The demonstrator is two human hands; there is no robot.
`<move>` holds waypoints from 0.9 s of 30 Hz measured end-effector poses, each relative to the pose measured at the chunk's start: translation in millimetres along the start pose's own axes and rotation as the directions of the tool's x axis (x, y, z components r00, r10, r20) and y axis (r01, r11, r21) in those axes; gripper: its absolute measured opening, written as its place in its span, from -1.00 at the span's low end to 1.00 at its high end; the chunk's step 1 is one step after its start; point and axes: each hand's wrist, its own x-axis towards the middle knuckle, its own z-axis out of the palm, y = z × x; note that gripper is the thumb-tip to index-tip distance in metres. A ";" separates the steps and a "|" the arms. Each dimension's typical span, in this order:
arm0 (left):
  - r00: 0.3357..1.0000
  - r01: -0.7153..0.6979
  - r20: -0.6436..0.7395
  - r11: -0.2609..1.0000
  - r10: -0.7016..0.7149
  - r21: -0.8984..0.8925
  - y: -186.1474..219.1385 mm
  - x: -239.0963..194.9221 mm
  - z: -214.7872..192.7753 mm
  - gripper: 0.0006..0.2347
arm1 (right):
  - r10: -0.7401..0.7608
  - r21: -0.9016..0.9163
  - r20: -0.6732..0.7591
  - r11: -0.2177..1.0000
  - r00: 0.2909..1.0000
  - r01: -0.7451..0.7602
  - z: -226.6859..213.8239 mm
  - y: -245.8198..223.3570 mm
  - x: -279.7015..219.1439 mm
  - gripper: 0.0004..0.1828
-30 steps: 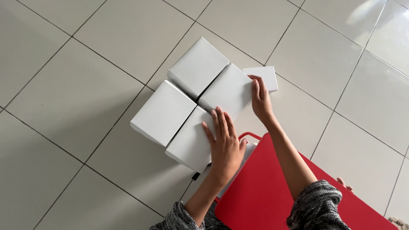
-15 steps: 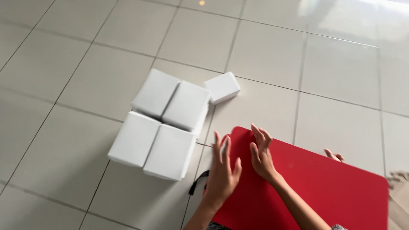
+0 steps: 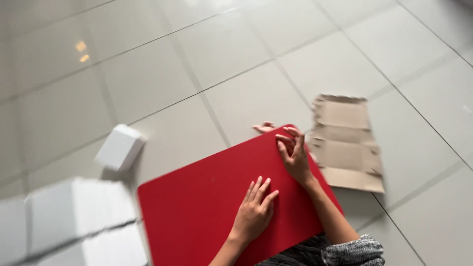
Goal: The person assembles small white cardboard boxes by folding flat pieces and tucking flaps into slots. They place each completed box on a stack to the left and repeat the process with new pieces.
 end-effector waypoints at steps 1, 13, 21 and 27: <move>0.999 -0.045 0.029 0.999 0.045 -0.018 1.7 16.3 10.7 -0.73 | 0.003 -0.007 -0.056 1.000 0.998 -0.004 -28.8 7.9 2.1 -0.55; 0.957 -0.202 0.231 0.974 0.173 0.106 -21.2 186.3 174.4 -0.75 | 0.636 -0.973 0.062 0.212 0.769 -0.096 -266.2 133.1 -97.1 0.18; 0.701 -0.229 0.703 0.971 0.121 0.061 -44.2 224.1 324.0 -0.72 | 0.587 -0.973 0.224 0.175 0.778 0.148 -292.0 147.5 -71.4 -0.29; 0.552 -0.133 0.819 0.986 0.155 -0.097 31.8 226.7 251.0 -0.87 | 0.620 -0.839 0.211 0.512 0.756 -0.186 -314.2 112.6 -51.9 -0.46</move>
